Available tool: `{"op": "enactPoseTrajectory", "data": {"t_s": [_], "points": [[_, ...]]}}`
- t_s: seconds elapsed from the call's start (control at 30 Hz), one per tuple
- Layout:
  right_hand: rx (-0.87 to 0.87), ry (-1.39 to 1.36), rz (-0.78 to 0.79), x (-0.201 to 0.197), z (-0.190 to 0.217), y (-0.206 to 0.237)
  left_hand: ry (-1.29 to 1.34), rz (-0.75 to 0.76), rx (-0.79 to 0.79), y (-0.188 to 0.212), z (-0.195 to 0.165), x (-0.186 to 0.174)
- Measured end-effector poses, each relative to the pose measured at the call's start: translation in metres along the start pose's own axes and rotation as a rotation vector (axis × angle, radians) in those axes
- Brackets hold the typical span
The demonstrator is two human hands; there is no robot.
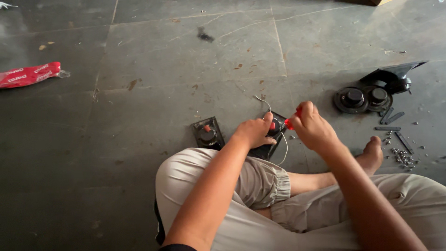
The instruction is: The person sits on the floor and uses a red screwdriver to tighten screws on small black electronic components. They handle the components one at a time, occasionally turning them over to access different sides.
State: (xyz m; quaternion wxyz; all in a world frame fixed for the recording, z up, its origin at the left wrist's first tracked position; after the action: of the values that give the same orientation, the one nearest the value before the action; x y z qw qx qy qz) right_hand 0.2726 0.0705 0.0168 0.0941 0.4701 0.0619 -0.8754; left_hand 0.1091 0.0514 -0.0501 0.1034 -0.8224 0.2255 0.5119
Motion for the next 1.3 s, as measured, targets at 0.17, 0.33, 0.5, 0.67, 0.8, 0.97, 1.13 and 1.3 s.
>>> {"op": "enactPoseTrajectory", "data": {"t_s": [0.17,0.33,0.5,0.67,0.8,0.97,1.13,1.3], "points": [[-0.133,0.044,0.079,-0.002,0.012,0.002,0.026,-0.02,0.002,0.001,-0.002,-0.001],[0.21,0.316,0.131,0.008,0.02,0.006,0.02,-0.056,0.001,0.003,-0.004,-0.004],[-0.16,0.252,-0.213,-0.015,0.054,0.014,-0.014,-0.063,0.029,0.0,-0.005,-0.005],[-0.228,0.189,-0.105,-0.014,0.058,0.013,0.004,-0.054,0.023,0.0,-0.002,-0.001],[0.018,0.471,-0.026,-0.006,0.048,0.011,-0.013,-0.059,0.037,-0.001,-0.004,-0.001],[0.179,0.433,0.013,-0.003,0.024,0.006,-0.021,-0.013,-0.004,-0.001,-0.002,0.0],[-0.348,0.056,-0.029,-0.016,0.039,0.011,0.008,-0.049,0.014,-0.001,-0.002,-0.002],[-0.179,0.09,0.088,-0.013,0.041,0.01,-0.016,-0.05,0.009,0.003,-0.002,-0.001]]}}
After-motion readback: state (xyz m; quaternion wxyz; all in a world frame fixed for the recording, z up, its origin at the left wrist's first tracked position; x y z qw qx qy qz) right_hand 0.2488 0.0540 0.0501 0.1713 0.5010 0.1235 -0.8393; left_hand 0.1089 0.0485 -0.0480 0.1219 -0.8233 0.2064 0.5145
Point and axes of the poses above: each hand's wrist, its own y-axis away from the middle knuckle, its own x-axis out of the palm, z = x × y, the point moved 7 cm from there along -y, towards the middle knuckle, and after that the axes turned 11 degrees about x, right-handed, at the moved point
